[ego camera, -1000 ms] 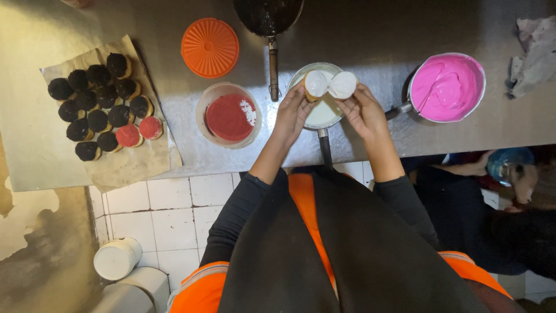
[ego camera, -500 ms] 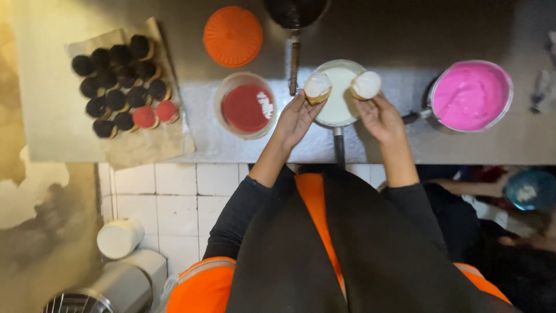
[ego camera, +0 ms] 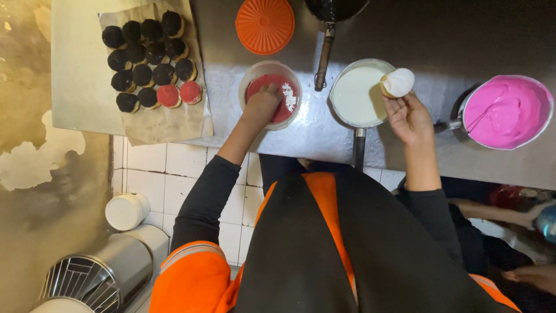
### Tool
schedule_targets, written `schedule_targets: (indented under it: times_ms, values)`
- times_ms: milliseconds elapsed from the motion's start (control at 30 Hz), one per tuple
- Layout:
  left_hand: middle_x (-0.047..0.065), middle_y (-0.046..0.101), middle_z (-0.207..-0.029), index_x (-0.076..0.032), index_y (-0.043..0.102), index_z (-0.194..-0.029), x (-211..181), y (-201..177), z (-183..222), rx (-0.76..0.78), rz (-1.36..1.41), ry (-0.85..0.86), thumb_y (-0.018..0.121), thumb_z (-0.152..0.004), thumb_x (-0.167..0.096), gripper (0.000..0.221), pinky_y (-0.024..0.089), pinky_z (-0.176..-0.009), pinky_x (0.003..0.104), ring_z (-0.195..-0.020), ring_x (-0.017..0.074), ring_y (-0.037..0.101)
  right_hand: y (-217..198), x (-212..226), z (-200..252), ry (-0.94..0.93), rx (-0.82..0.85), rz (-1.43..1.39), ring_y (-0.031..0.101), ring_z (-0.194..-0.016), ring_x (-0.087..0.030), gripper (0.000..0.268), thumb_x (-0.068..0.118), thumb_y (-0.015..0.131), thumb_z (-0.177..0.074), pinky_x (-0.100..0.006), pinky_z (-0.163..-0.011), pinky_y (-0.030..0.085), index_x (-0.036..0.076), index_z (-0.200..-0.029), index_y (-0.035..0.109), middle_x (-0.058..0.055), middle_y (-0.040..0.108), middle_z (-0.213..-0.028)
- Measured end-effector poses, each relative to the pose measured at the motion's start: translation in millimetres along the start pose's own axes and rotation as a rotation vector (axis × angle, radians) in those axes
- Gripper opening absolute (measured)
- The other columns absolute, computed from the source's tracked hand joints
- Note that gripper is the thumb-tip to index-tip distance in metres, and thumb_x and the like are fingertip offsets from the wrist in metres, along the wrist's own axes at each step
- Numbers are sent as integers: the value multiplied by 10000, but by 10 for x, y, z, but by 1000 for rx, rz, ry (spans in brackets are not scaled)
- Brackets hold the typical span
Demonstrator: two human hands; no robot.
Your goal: Dipping donuts into various glazes and decorating them with icing using a piping bag.
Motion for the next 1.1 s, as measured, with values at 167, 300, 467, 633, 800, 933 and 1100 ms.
schedule_targets:
  times_ms: [167,300,467,633,800,933,1100]
  values:
    - [294,598,-1104,47,591,-1193,39,-68,-3,-13,403,-198,538,-1061,-187,275,542,-852,500,-997,460,624,43,82,65,-55,-4,18,606,-1344,-326,405,62,471,-1076,-437,-1106,510,-19,-1473,452,-237,553,-1456]
    - [311,563,-1169,51,621,-1139,11,-120,52,-51,369,-93,532,-1024,-160,256,543,-868,475,-1001,456,613,21,9,85,-21,17,22,610,-1352,-336,410,53,463,-1073,-436,-1112,504,-33,-1473,439,-239,554,-1461]
    - [201,599,-1162,27,601,-1091,119,-327,102,-114,607,-159,567,-1052,-103,139,536,-949,425,-1076,373,664,72,-23,59,-35,24,1,603,-1341,-341,395,82,453,-1091,-444,-1115,496,-54,-1461,435,-250,567,-1439]
    - [184,604,-1149,40,630,-1029,175,-1022,358,-269,709,-92,729,-800,18,251,560,-935,372,-1077,338,653,456,-254,115,-7,17,107,632,-1308,-323,412,89,466,-1083,-411,-1070,528,-43,-1472,434,-262,565,-1430]
    - [134,654,-1223,27,585,-1175,680,-694,683,-263,1577,-424,664,-987,-51,218,561,-999,344,-1118,221,662,1189,-911,107,148,74,220,651,-1276,-311,422,80,480,-1068,-391,-1014,553,-60,-1461,421,-261,586,-1408]
    - [196,627,-1313,28,524,-1269,931,-425,969,-434,2329,-302,531,-1100,-102,213,551,-1082,389,-1206,273,653,1719,-1621,53,294,233,302,682,-1212,-296,395,88,504,-1064,-381,-999,580,-72,-1423,460,-236,651,-1315]
    - [169,566,-1459,31,478,-1426,1446,-459,1470,-664,2416,-287,490,-1098,-163,382,464,-1196,397,-1346,263,574,2158,-2184,-57,25,290,894,703,-925,-270,199,147,617,-1084,-381,-859,630,-26,-1182,615,-185,704,-1102]
Point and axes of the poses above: each hand's wrist, its own z-axis away from the middle knuckle, its own y-axis out of the palm, x = y × z, the point moved 9 cm from there along -z, towards the middle knuckle
